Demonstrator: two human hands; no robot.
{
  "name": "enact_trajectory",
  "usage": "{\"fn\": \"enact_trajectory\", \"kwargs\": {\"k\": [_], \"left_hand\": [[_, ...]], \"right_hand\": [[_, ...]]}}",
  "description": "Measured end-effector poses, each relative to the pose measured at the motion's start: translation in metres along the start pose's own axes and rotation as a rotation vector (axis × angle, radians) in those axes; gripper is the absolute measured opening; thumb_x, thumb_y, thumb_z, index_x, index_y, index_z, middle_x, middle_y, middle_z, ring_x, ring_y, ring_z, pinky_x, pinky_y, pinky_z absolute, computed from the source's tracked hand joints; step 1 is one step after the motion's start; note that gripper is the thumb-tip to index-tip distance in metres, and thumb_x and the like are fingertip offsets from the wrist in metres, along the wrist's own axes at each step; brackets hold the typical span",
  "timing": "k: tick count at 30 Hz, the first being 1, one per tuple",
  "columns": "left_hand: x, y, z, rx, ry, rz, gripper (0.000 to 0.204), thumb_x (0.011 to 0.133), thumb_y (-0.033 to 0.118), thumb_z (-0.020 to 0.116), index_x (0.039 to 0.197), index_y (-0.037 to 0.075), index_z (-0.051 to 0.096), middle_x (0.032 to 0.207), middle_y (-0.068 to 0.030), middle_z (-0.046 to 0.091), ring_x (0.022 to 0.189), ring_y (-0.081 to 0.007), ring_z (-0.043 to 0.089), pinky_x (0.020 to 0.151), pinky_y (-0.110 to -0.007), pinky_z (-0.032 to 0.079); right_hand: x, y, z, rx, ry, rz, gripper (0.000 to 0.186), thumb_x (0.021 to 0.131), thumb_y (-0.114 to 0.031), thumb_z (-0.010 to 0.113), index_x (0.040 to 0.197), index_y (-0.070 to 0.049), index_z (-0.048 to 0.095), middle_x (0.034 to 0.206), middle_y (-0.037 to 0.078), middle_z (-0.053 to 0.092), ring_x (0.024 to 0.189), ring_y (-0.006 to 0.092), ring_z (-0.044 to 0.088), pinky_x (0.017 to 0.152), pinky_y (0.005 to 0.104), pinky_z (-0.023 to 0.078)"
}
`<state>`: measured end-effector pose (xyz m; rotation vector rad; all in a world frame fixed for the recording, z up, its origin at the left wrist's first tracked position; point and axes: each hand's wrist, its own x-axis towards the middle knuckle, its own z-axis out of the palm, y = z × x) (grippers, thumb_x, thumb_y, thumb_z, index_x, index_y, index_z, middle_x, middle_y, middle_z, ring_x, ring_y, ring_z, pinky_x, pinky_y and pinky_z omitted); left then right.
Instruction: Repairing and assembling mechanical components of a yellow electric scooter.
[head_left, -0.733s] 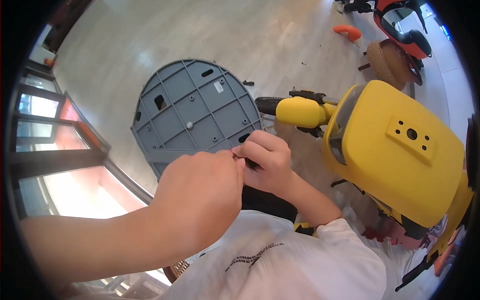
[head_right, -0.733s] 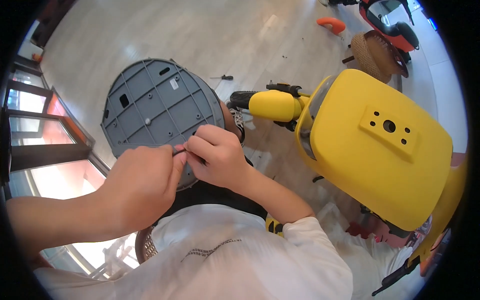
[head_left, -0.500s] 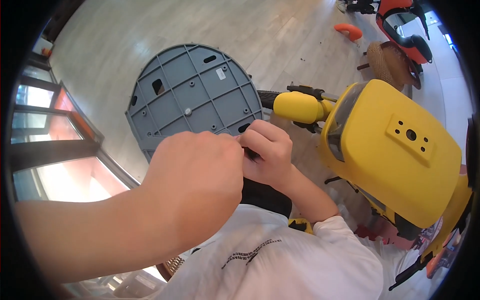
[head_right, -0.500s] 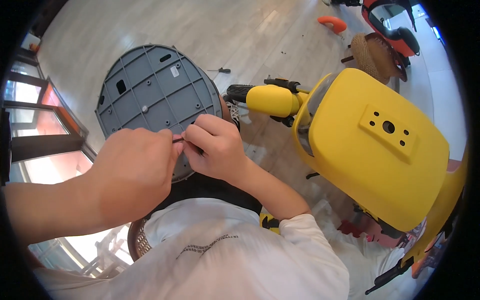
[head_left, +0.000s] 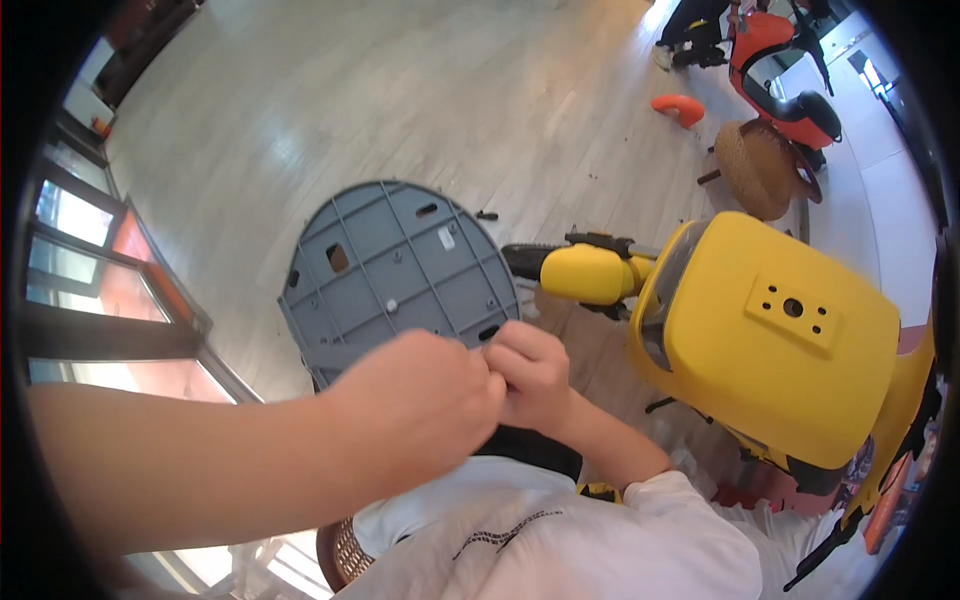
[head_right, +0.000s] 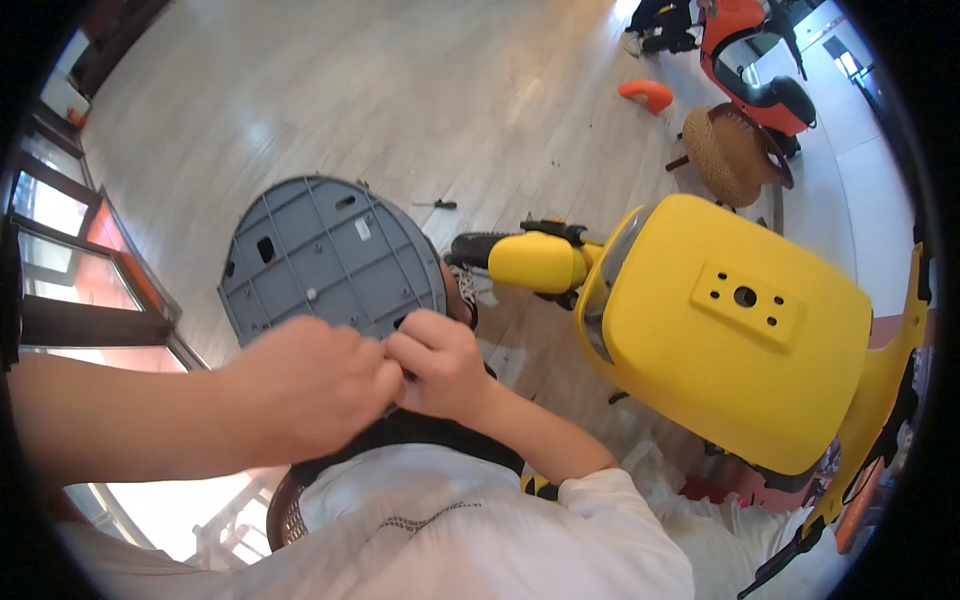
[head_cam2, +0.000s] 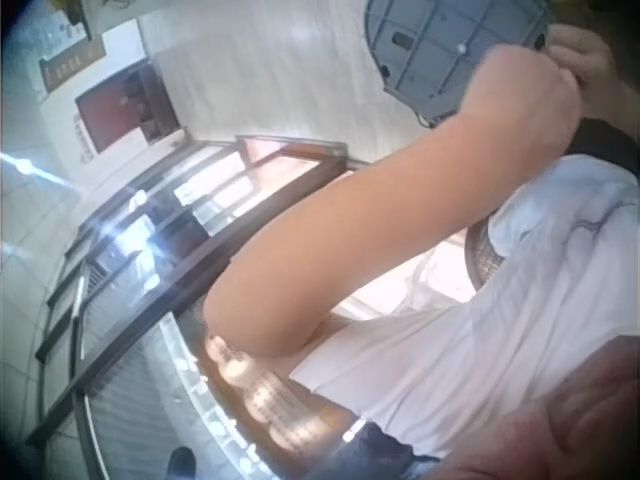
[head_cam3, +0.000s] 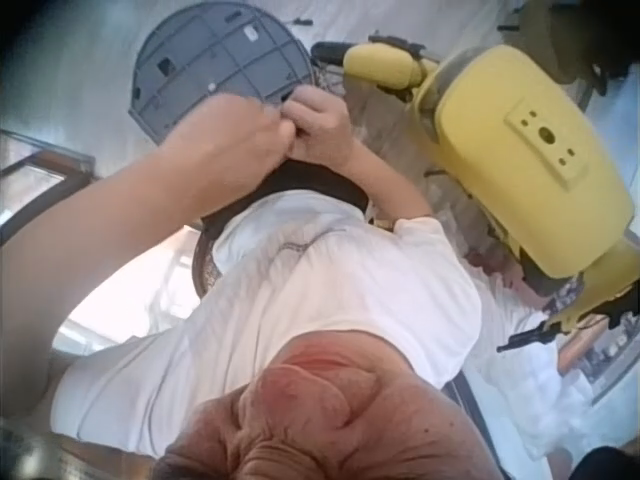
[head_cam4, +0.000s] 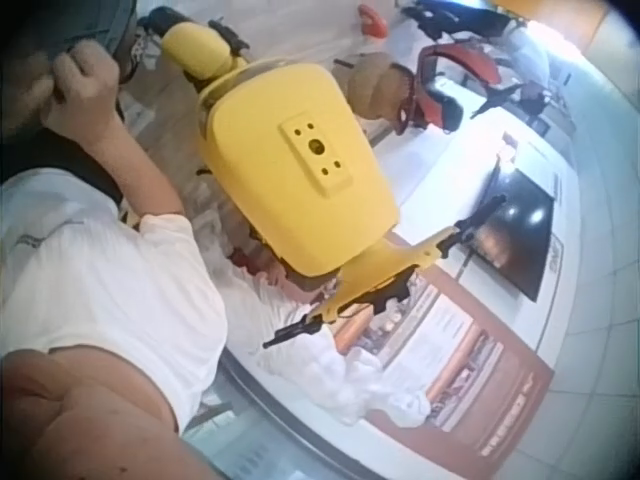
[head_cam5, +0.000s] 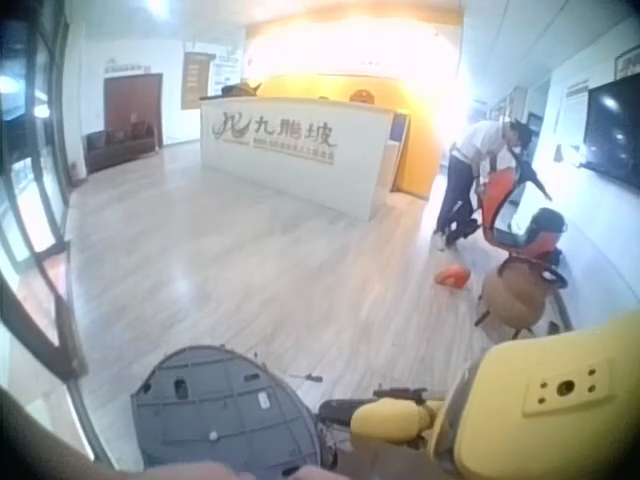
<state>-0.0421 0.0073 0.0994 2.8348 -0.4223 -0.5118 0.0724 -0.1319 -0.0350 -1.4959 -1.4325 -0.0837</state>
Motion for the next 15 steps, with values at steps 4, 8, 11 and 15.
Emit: {"fn": "enact_trajectory", "kwargs": {"k": [4,8,11,15], "left_hand": [[0.008,0.011,-0.024,0.942,-0.094,0.367,0.018,0.086,0.021,0.065,0.070,0.014,0.059,0.075,0.0054,0.059,0.073,-0.0158,0.059,0.067,-0.029,0.036],[0.018,-0.027,-0.040,0.562,0.007,0.248,0.018,0.085,0.028,0.068,0.081,0.012,0.063,0.079,0.0024,0.059,0.083,-0.0188,0.061,0.071,-0.033,0.043],[-0.001,-0.041,-0.026,0.284,0.100,0.031,0.034,0.080,0.034,0.074,0.097,0.006,0.065,0.095,-0.0043,0.062,0.092,-0.0236,0.061,0.079,-0.037,0.048],[-0.027,-0.026,0.032,0.105,0.300,-0.228,0.071,0.077,0.045,0.079,0.123,-0.008,0.065,0.132,-0.0185,0.060,0.116,-0.0348,0.059,0.099,-0.041,0.048]], "right_hand": [[-0.013,0.009,0.003,0.036,-0.037,0.015,0.022,0.074,-0.006,0.082,0.096,-0.002,0.079,0.077,0.006,0.065,0.062,0.0213,0.062,0.055,0.0309,0.049],[-0.006,0.007,0.012,0.166,0.086,0.065,0.017,0.070,-0.005,0.083,0.078,-0.005,0.068,0.075,0.008,0.060,0.062,0.0256,0.059,0.054,0.0350,0.049],[0.004,-0.003,-0.010,0.171,0.148,0.166,0.017,0.079,-0.001,0.086,0.083,-0.003,0.070,0.078,0.007,0.066,0.058,0.0197,0.061,0.054,0.0314,0.051],[-0.018,0.017,-0.028,0.269,0.338,0.344,0.011,0.089,-0.005,0.081,0.091,0.000,0.072,0.083,0.007,0.069,0.066,0.0146,0.062,0.058,0.0269,0.048]]}}
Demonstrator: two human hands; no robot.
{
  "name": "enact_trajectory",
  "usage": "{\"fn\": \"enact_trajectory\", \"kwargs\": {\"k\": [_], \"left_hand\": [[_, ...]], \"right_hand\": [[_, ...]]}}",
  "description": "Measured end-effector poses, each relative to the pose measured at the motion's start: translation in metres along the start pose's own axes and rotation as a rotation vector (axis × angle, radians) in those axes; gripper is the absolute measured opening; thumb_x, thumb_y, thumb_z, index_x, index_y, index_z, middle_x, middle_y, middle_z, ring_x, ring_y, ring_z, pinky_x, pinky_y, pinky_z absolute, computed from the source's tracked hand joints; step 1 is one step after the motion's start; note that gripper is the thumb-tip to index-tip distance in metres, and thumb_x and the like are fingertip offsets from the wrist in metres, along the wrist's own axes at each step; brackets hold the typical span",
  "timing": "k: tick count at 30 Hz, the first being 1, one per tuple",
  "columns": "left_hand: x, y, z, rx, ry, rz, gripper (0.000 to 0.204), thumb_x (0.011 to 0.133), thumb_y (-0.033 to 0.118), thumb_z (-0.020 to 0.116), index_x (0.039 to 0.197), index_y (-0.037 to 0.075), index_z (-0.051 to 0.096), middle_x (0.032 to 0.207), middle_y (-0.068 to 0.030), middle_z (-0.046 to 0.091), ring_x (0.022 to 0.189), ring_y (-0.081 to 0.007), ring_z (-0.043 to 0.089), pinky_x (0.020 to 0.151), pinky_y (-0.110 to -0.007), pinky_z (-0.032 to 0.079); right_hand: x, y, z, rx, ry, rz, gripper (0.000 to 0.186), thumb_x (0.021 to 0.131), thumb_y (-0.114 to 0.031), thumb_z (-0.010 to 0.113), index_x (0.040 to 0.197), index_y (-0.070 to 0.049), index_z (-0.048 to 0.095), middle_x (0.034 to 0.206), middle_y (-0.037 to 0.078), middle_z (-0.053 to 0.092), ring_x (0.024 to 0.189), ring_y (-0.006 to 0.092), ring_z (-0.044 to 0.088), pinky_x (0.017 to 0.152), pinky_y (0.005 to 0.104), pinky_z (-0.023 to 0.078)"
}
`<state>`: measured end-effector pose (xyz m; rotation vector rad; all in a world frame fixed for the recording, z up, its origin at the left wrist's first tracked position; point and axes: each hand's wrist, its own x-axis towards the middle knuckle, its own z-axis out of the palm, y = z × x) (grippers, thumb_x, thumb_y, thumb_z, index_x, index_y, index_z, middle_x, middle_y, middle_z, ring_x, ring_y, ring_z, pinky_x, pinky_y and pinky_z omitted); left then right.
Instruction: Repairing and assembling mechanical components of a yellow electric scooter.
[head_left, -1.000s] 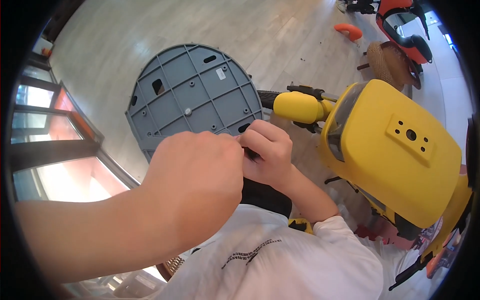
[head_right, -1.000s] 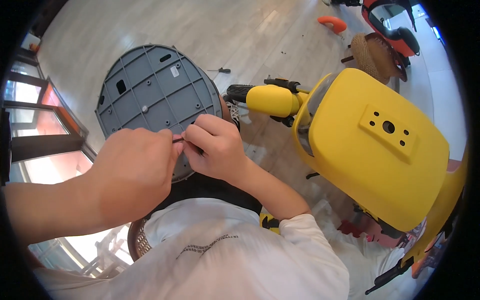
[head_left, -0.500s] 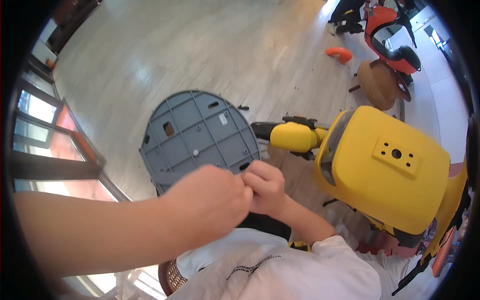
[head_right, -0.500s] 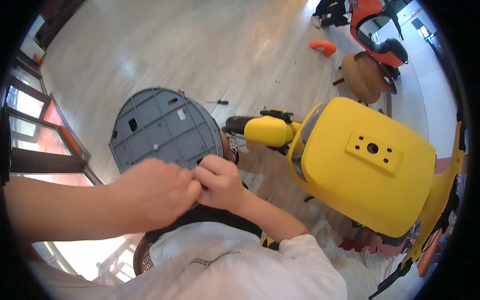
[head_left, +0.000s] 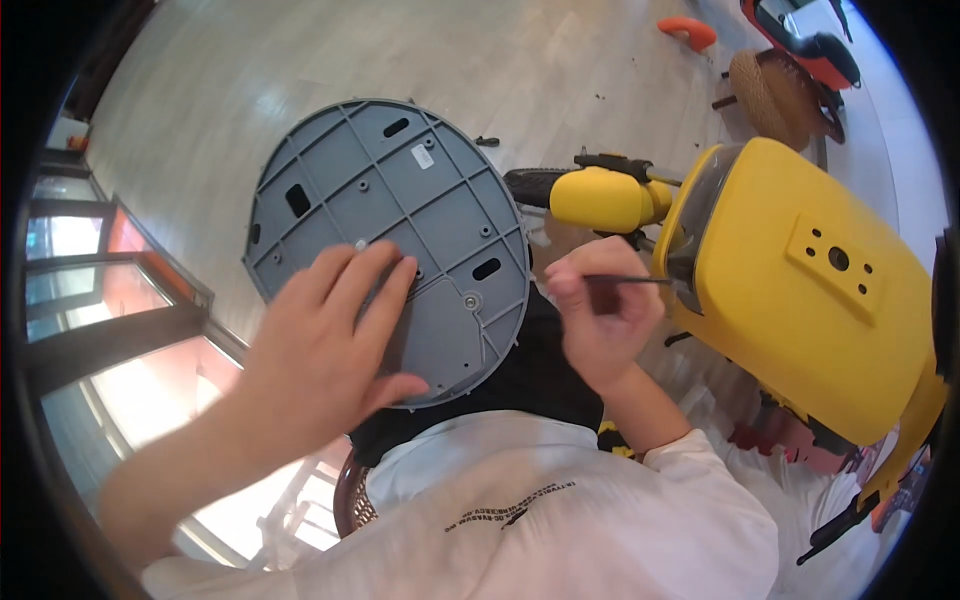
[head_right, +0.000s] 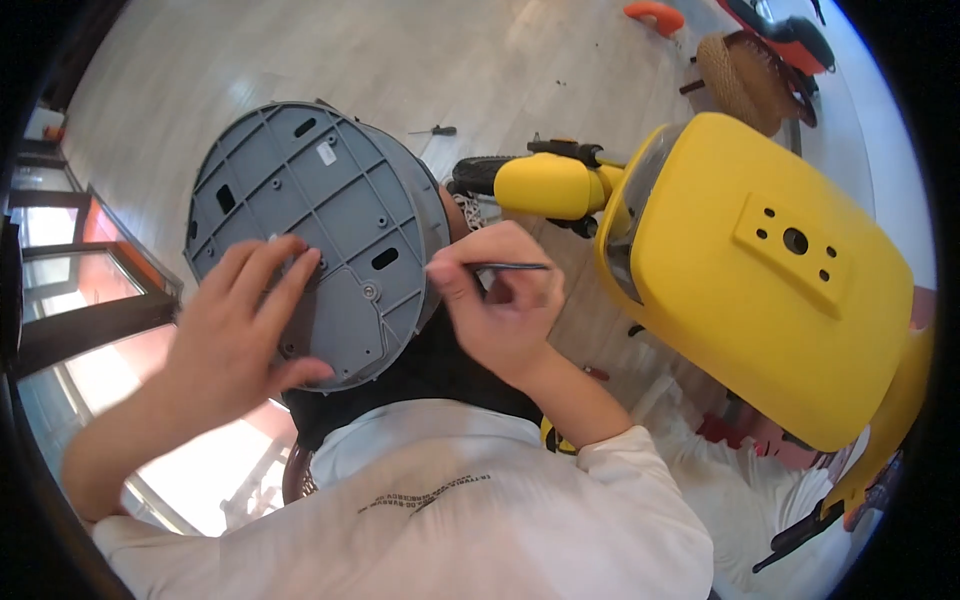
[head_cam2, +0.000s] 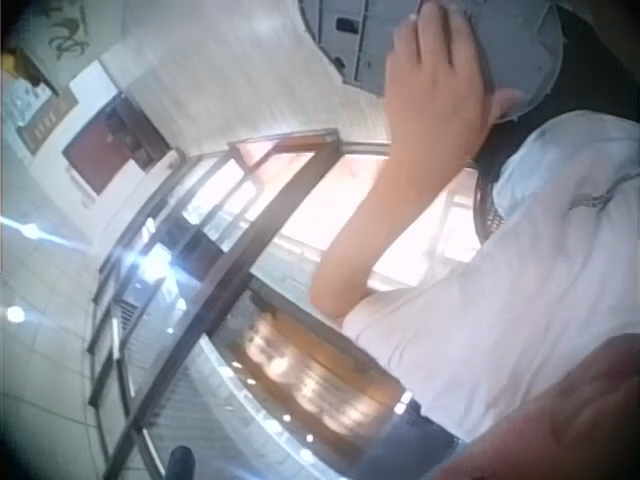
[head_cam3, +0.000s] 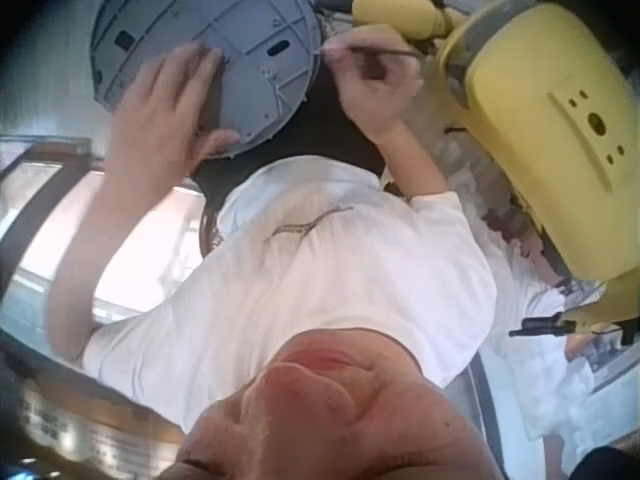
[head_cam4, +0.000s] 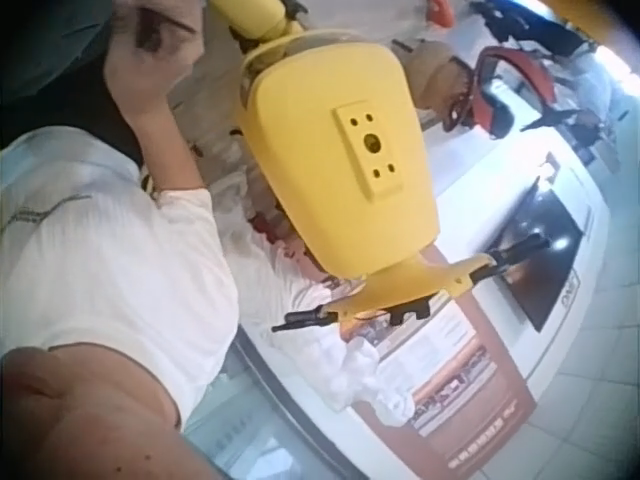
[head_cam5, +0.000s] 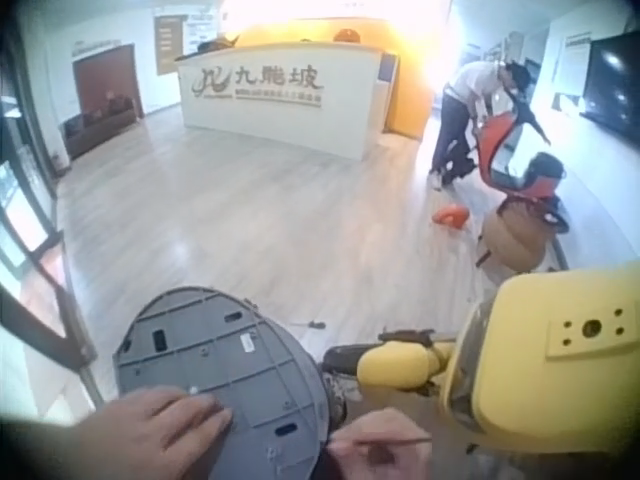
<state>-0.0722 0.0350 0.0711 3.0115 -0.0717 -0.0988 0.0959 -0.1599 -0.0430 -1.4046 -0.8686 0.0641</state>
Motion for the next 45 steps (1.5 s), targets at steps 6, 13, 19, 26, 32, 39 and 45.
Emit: {"fn": "enact_trajectory", "kwargs": {"k": [6,13,19,26,32,39,45], "left_hand": [[-0.023,0.021,0.037,-0.198,0.220,-0.128,0.092,0.068,0.057,0.082,0.131,-0.008,0.064,0.130,-0.0198,0.057,0.109,-0.0383,0.055,0.095,-0.051,0.043],[-0.022,0.025,0.055,-0.252,0.373,-0.141,0.087,0.072,0.053,0.086,0.136,-0.002,0.063,0.125,-0.0190,0.056,0.109,-0.0397,0.052,0.097,-0.053,0.041],[-0.034,0.030,0.058,-0.248,0.401,-0.145,0.084,0.068,0.043,0.089,0.136,0.000,0.062,0.124,-0.0226,0.052,0.113,-0.0403,0.051,0.100,-0.052,0.041],[-0.041,0.017,0.048,-0.316,0.320,-0.124,0.081,0.075,0.041,0.088,0.141,0.005,0.059,0.133,-0.0212,0.055,0.122,-0.0435,0.048,0.106,-0.056,0.037],[-0.041,0.016,0.056,-0.384,0.374,-0.200,0.082,0.071,0.041,0.091,0.140,0.007,0.060,0.131,-0.0217,0.053,0.122,-0.0434,0.046,0.106,-0.055,0.037],[-0.040,0.024,0.054,-0.490,0.346,-0.270,0.083,0.067,0.036,0.095,0.136,0.007,0.061,0.128,-0.0209,0.049,0.121,-0.0414,0.046,0.105,-0.054,0.038],[-0.047,0.027,0.070,-0.513,0.463,-0.352,0.076,0.065,0.039,0.090,0.127,0.002,0.064,0.121,-0.0224,0.051,0.113,-0.0412,0.052,0.099,-0.051,0.043]], "right_hand": [[-0.023,0.017,-0.023,-0.026,0.070,0.197,0.018,0.101,-0.013,0.071,0.093,0.003,0.070,0.086,0.008,0.066,0.071,0.0124,0.060,0.064,0.0242,0.046],[-0.031,0.008,-0.029,-0.088,-0.005,0.172,0.020,0.105,-0.012,0.058,0.089,-0.001,0.063,0.085,0.010,0.065,0.076,0.0206,0.062,0.069,0.0326,0.050],[-0.030,0.010,0.004,0.004,-0.053,0.052,0.027,0.107,-0.014,0.056,0.084,-0.001,0.058,0.088,0.013,0.066,0.082,0.0258,0.065,0.075,0.0351,0.052],[-0.021,-0.008,0.003,-0.034,-0.021,-0.101,0.018,0.099,-0.004,0.065,0.084,0.002,0.057,0.094,0.013,0.062,0.083,0.0275,0.063,0.074,0.0343,0.051],[-0.023,-0.004,0.014,-0.099,-0.053,-0.136,0.017,0.096,-0.007,0.070,0.085,0.001,0.060,0.104,0.015,0.064,0.090,0.0298,0.064,0.080,0.0378,0.052],[-0.021,-0.013,0.017,-0.230,-0.189,-0.397,0.015,0.094,-0.012,0.074,0.090,-0.001,0.066,0.119,0.012,0.069,0.112,0.0332,0.066,0.106,0.0514,0.050],[-0.025,-0.016,0.043,-0.155,-0.388,-0.451,0.019,0.086,-0.016,0.077,0.094,-0.004,0.066,0.113,0.013,0.067,0.117,0.0330,0.064,0.110,0.0585,0.046]]}}
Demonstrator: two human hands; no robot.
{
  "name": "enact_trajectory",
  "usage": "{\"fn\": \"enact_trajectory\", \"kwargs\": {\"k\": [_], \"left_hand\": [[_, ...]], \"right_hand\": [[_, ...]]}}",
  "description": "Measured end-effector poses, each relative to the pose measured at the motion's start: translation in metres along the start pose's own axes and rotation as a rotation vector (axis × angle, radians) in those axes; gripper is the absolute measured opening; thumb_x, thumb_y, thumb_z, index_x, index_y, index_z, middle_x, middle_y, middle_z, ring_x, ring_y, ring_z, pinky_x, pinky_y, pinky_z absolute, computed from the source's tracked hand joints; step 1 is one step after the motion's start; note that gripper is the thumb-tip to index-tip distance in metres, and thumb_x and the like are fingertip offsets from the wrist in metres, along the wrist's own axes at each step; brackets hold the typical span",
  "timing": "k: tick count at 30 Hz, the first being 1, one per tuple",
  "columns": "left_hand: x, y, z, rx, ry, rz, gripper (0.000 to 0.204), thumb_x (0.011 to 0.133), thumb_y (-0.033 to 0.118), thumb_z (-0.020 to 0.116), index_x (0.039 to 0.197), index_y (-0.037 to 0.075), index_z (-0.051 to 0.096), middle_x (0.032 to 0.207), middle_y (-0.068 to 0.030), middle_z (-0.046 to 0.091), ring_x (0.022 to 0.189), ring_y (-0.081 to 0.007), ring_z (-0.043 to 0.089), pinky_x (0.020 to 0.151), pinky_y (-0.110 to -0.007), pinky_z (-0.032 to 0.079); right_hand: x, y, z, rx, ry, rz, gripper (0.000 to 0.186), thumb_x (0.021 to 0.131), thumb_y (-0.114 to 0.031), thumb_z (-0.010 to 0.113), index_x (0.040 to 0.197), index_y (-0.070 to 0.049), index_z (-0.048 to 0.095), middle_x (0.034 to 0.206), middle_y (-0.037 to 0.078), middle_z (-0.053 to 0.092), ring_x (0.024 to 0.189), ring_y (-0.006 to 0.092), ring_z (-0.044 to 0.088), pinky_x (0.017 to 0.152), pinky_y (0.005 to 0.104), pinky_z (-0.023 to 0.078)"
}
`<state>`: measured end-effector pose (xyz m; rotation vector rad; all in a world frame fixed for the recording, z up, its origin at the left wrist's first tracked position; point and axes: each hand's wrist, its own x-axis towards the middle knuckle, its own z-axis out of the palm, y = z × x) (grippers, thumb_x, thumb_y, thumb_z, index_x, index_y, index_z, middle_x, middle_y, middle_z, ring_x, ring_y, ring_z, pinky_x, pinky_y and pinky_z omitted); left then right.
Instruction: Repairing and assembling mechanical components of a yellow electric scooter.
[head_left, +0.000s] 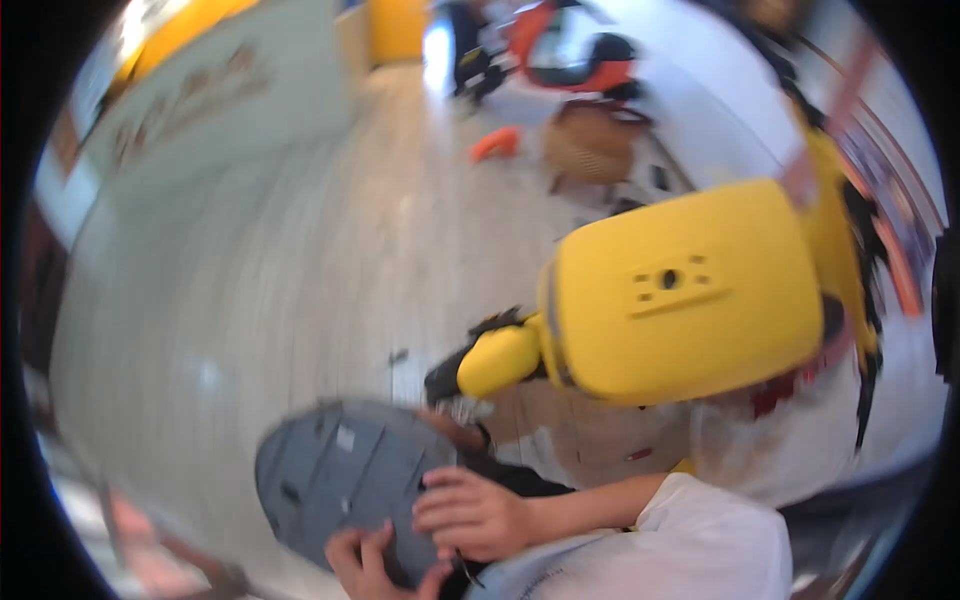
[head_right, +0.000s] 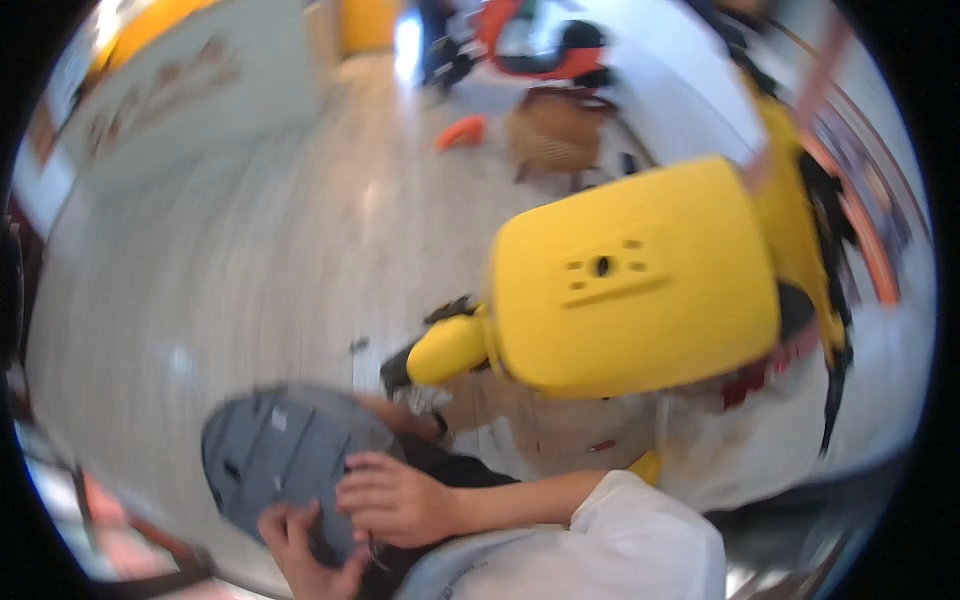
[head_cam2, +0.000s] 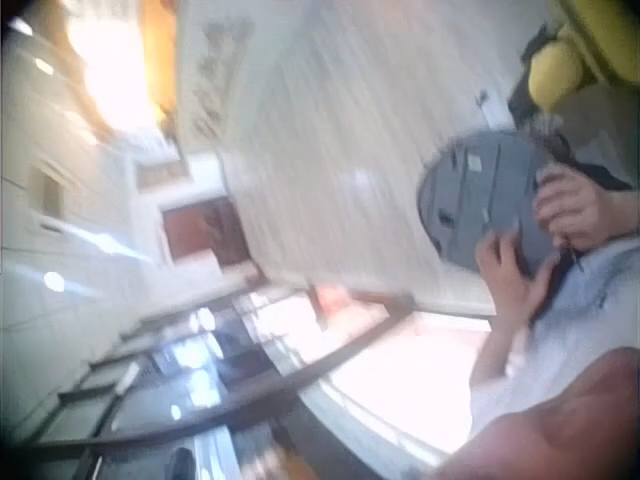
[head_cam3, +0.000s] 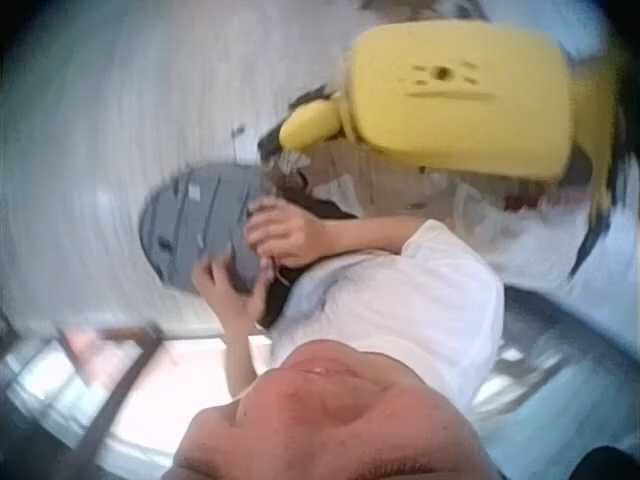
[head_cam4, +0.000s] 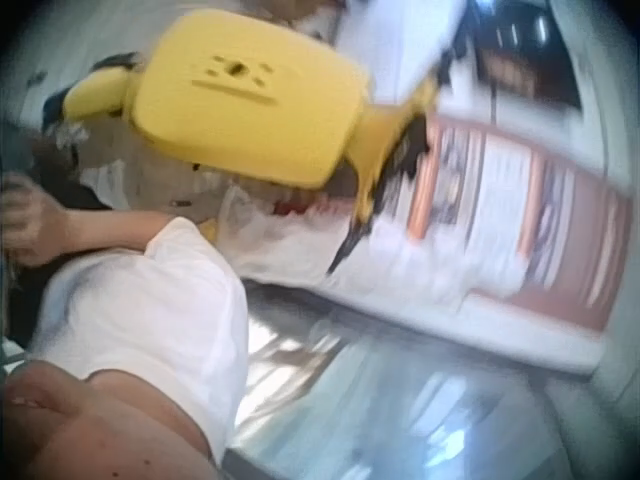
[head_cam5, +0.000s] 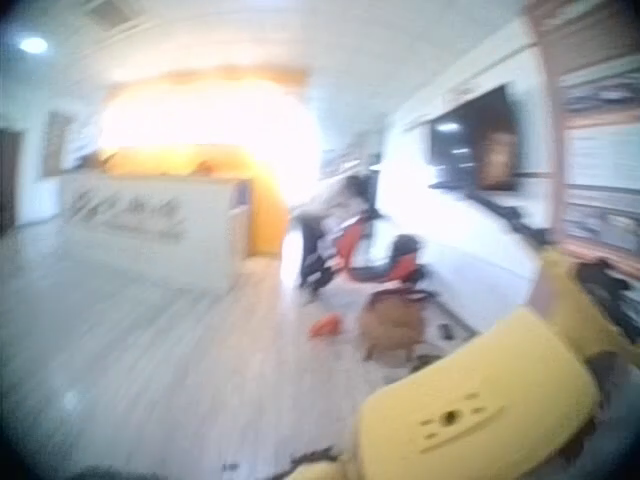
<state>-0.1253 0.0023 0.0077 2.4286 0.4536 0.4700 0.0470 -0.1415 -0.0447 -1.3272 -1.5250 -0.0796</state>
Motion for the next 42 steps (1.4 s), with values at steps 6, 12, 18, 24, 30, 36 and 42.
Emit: {"fn": "enact_trajectory", "kwargs": {"k": [6,12,18,24,30,36,42], "left_hand": [[0.017,0.001,-0.002,0.039,-0.034,0.061,0.071,0.069,0.041,0.091,0.128,0.008,0.068,0.123,-0.0159,0.056,0.117,-0.0387,0.055,0.110,-0.056,0.041],[-0.032,-0.033,-0.003,0.061,0.396,-0.135,0.068,0.078,0.038,0.090,0.133,0.007,0.063,0.117,-0.0101,0.057,0.111,-0.0258,0.055,0.098,-0.042,0.045],[-0.046,-0.052,0.007,-0.678,0.462,-0.560,0.045,0.097,0.028,0.077,0.125,0.003,0.053,0.105,-0.0012,0.051,0.097,-0.0101,0.048,0.088,-0.025,0.040],[-0.032,-0.066,-0.004,-0.901,0.402,-0.585,0.035,0.094,0.019,0.079,0.110,0.007,0.050,0.094,0.0026,0.048,0.086,-0.0051,0.044,0.076,-0.019,0.036],[-0.027,-0.077,0.007,-1.137,0.458,-0.593,0.042,0.087,0.017,0.085,0.105,0.008,0.048,0.092,0.0039,0.047,0.083,-0.0051,0.042,0.075,-0.021,0.036],[-0.032,-0.078,0.014,-1.064,0.488,-0.594,0.047,0.084,0.019,0.087,0.106,0.008,0.048,0.097,0.0019,0.045,0.089,-0.0077,0.041,0.080,-0.024,0.036],[-0.049,-0.047,0.019,-0.426,0.599,-0.330,0.055,0.070,0.023,0.097,0.101,0.011,0.052,0.103,-0.0026,0.043,0.087,-0.0151,0.043,0.078,-0.025,0.037]], "right_hand": [[0.002,0.001,-0.017,-0.231,-0.089,0.047,0.018,0.092,-0.028,0.074,0.086,-0.011,0.071,0.110,0.007,0.077,0.108,0.0264,0.069,0.101,0.0466,0.046],[0.006,0.000,-0.006,-0.298,-0.158,0.048,0.028,0.099,-0.040,0.066,0.104,-0.017,0.081,0.111,0.001,0.078,0.109,0.0221,0.064,0.104,0.0393,0.039],[0.010,-0.008,-0.015,-0.303,-0.300,0.032,0.026,0.092,-0.038,0.075,0.110,-0.020,0.082,0.121,0.000,0.075,0.113,0.0238,0.062,0.110,0.0487,0.036],[0.030,-0.025,-0.017,-0.318,-0.402,0.131,0.024,0.083,-0.030,0.083,0.106,-0.023,0.083,0.122,-0.001,0.075,0.112,0.0251,0.060,0.111,0.0526,0.035],[0.031,-0.025,-0.012,-0.320,-0.421,0.180,0.025,0.076,-0.025,0.084,0.101,-0.028,0.083,0.122,-0.003,0.075,0.111,0.0222,0.056,0.113,0.0465,0.030],[0.031,-0.019,-0.007,-0.319,-0.414,0.177,0.026,0.073,-0.022,0.084,0.099,-0.028,0.084,0.122,-0.003,0.076,0.110,0.0226,0.055,0.108,0.0445,0.031],[0.033,-0.016,-0.012,-0.305,-0.428,0.215,0.029,0.072,-0.024,0.084,0.101,-0.026,0.084,0.122,0.000,0.076,0.110,0.0231,0.055,0.104,0.0442,0.033]]}}
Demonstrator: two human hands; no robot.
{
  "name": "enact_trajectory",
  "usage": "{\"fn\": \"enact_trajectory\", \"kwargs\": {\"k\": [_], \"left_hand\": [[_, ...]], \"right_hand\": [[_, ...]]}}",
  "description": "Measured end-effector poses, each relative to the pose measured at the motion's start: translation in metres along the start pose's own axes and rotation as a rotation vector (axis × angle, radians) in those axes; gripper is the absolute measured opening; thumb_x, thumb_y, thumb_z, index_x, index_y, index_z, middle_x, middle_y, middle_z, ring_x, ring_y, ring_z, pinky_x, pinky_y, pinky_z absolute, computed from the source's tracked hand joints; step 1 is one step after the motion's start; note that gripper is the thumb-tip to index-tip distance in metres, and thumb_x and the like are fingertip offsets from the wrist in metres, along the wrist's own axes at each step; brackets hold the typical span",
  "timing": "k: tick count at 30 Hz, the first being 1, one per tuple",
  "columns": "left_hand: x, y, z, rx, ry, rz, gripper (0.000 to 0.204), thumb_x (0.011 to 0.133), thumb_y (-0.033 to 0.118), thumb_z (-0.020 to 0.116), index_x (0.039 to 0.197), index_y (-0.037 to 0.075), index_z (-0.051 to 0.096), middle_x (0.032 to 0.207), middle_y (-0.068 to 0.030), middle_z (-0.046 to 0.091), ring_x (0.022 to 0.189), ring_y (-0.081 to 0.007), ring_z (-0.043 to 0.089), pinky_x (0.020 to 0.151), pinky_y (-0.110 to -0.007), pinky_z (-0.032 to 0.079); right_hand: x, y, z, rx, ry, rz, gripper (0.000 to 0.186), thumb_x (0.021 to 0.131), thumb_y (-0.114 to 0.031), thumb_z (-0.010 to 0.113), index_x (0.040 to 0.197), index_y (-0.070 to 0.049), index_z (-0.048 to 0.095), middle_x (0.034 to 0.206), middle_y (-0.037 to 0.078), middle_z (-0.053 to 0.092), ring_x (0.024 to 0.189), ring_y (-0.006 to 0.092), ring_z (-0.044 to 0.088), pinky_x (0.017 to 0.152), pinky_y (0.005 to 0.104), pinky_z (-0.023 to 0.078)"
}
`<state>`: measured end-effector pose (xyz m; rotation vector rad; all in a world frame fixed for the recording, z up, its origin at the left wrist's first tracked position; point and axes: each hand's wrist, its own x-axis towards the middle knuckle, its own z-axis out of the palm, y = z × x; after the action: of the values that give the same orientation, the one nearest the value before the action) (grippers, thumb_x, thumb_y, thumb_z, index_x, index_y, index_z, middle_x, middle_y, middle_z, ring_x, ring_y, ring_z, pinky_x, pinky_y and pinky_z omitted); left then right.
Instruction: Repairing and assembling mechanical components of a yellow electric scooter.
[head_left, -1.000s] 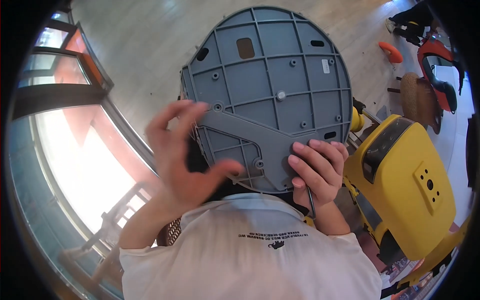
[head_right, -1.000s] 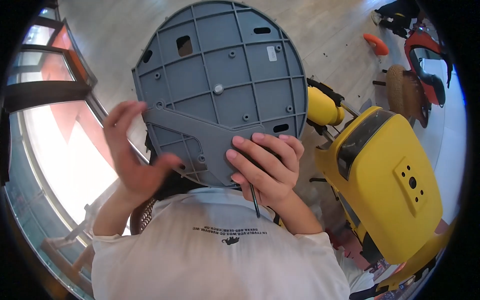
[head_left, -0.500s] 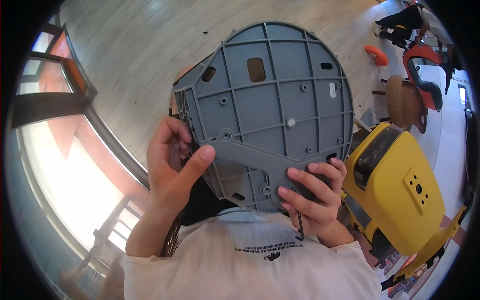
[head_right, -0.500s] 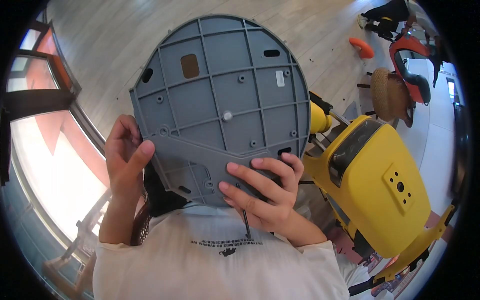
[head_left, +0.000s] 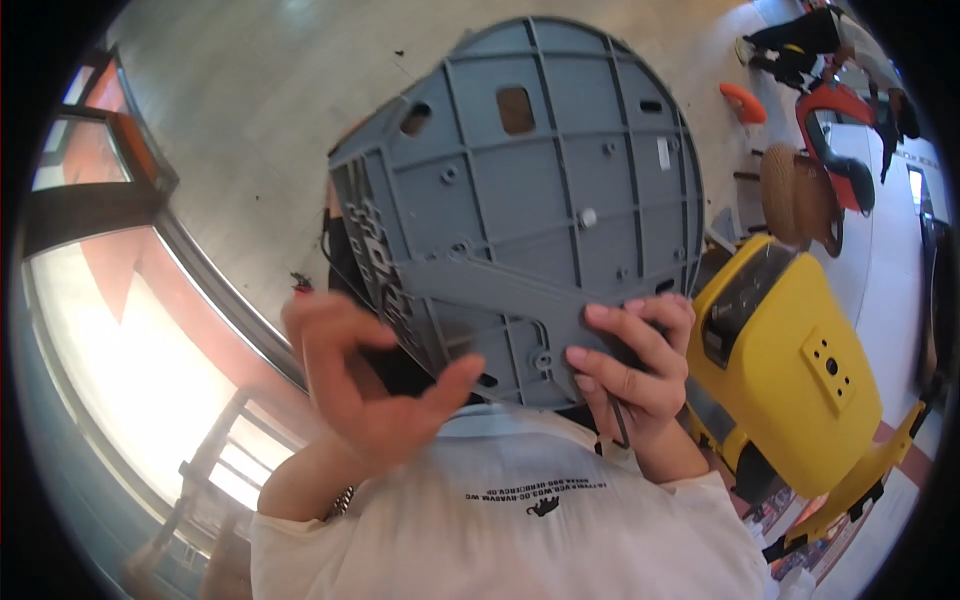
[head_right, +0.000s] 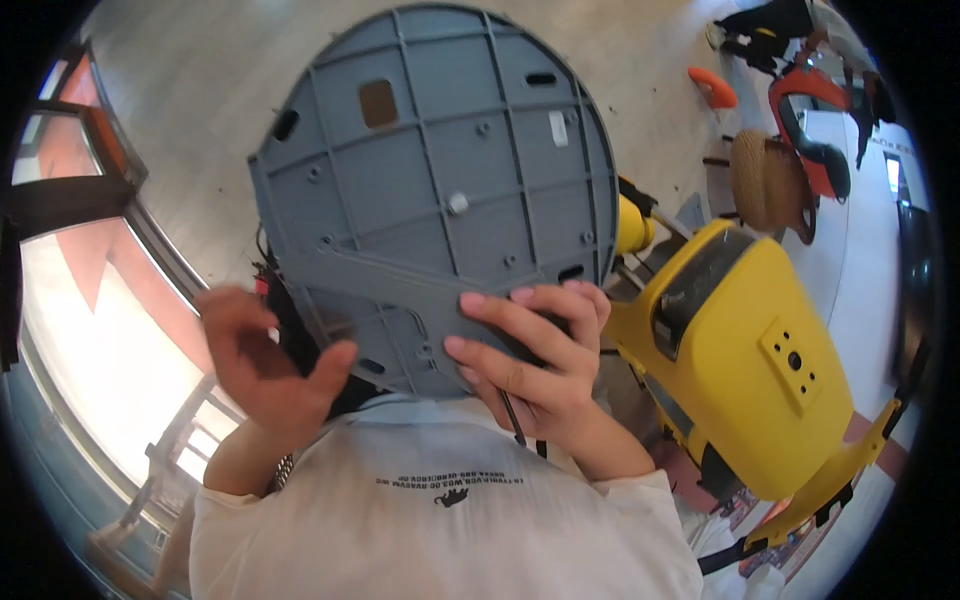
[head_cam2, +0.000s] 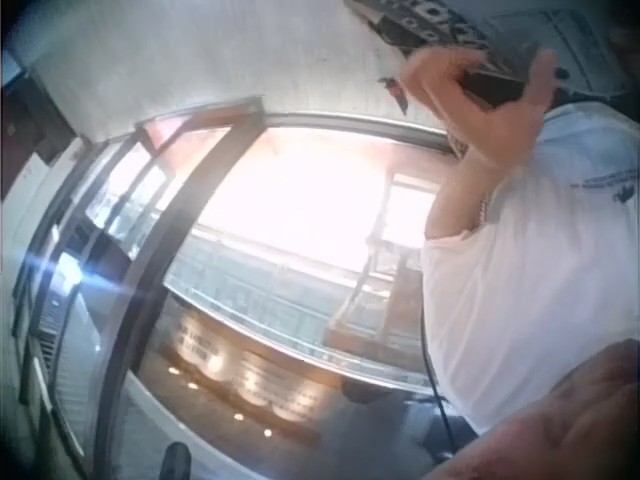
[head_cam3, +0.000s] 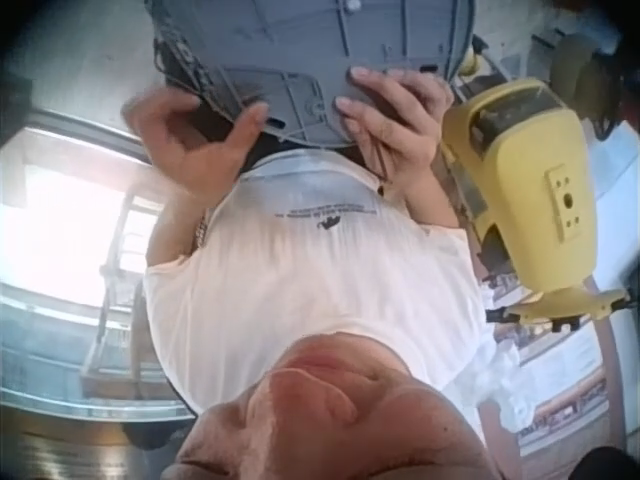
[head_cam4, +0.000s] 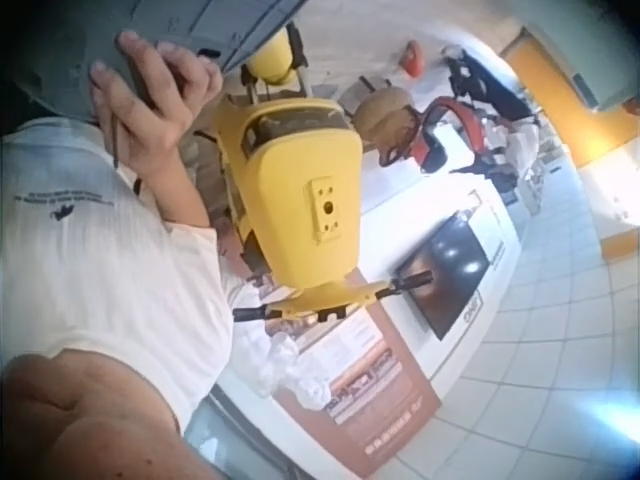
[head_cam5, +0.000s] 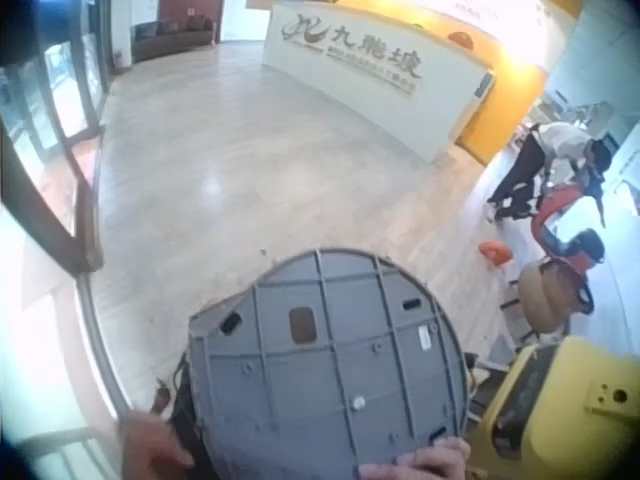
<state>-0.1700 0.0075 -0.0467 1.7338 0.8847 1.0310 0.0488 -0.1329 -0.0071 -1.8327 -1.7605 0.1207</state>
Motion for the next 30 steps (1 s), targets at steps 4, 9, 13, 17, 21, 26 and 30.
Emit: {"fn": "enact_trajectory", "kwargs": {"k": [4,9,13,17,21,26,30], "left_hand": [[-0.017,0.024,-0.012,0.316,-0.268,0.461,0.042,0.074,0.028,0.095,0.103,0.015,0.068,0.106,-0.0025,0.051,0.094,-0.0218,0.046,0.081,-0.030,0.040],[-0.014,0.023,0.008,0.595,-0.339,0.706,0.028,0.093,0.044,0.077,0.110,0.023,0.079,0.120,0.0040,0.068,0.102,-0.0189,0.049,0.088,-0.033,0.041],[-0.014,0.019,0.019,0.699,-0.383,0.820,0.034,0.096,0.055,0.069,0.116,0.029,0.078,0.127,0.0053,0.068,0.106,-0.0178,0.048,0.090,-0.033,0.037],[-0.017,0.003,0.029,0.659,-0.231,0.855,0.020,0.098,0.051,0.066,0.112,0.045,0.079,0.120,0.0184,0.070,0.101,-0.0083,0.048,0.088,-0.027,0.030],[-0.017,-0.007,0.034,0.627,-0.169,0.922,0.021,0.100,0.050,0.064,0.115,0.046,0.078,0.125,0.0181,0.067,0.105,-0.0091,0.047,0.088,-0.027,0.030],[-0.011,-0.007,0.034,0.677,-0.176,0.969,0.023,0.102,0.050,0.060,0.116,0.044,0.078,0.123,0.0164,0.067,0.108,-0.0108,0.046,0.090,-0.028,0.031],[-0.013,-0.005,0.033,0.704,-0.206,0.976,0.026,0.103,0.052,0.058,0.117,0.043,0.078,0.126,0.0153,0.067,0.110,-0.0117,0.044,0.094,-0.030,0.031]], "right_hand": [[0.007,-0.003,0.000,0.028,0.039,0.017,0.028,0.076,-0.022,0.082,0.104,-0.020,0.083,0.120,0.002,0.076,0.108,0.0247,0.059,0.101,0.0425,0.037],[0.003,0.013,-0.006,0.218,0.213,0.060,0.025,0.093,-0.013,0.069,0.112,0.000,0.078,0.117,0.017,0.075,0.109,0.0328,0.063,0.097,0.0457,0.050],[-0.015,0.023,-0.012,0.249,0.264,-0.023,0.026,0.100,-0.016,0.058,0.105,0.002,0.076,0.115,0.019,0.073,0.111,0.0376,0.064,0.098,0.0472,0.053],[-0.030,0.022,-0.008,0.290,0.245,-0.109,0.030,0.103,-0.023,0.054,0.098,-0.001,0.075,0.113,0.018,0.072,0.111,0.0386,0.064,0.101,0.0540,0.051],[-0.039,0.025,-0.005,0.182,0.171,-0.240,0.046,0.111,-0.031,0.043,0.102,0.000,0.076,0.118,0.017,0.071,0.114,0.0373,0.066,0.105,0.0572,0.048],[-0.055,0.024,0.013,0.086,0.153,-0.215,0.060,0.115,-0.041,0.028,0.111,-0.004,0.075,0.125,0.013,0.069,0.125,0.0378,0.063,0.118,0.0609,0.037],[-0.061,0.033,0.035,0.016,0.251,-0.291,0.047,0.114,-0.030,0.034,0.113,-0.006,0.074,0.127,0.010,0.069,0.128,0.0371,0.062,0.123,0.0553,0.033]]}}
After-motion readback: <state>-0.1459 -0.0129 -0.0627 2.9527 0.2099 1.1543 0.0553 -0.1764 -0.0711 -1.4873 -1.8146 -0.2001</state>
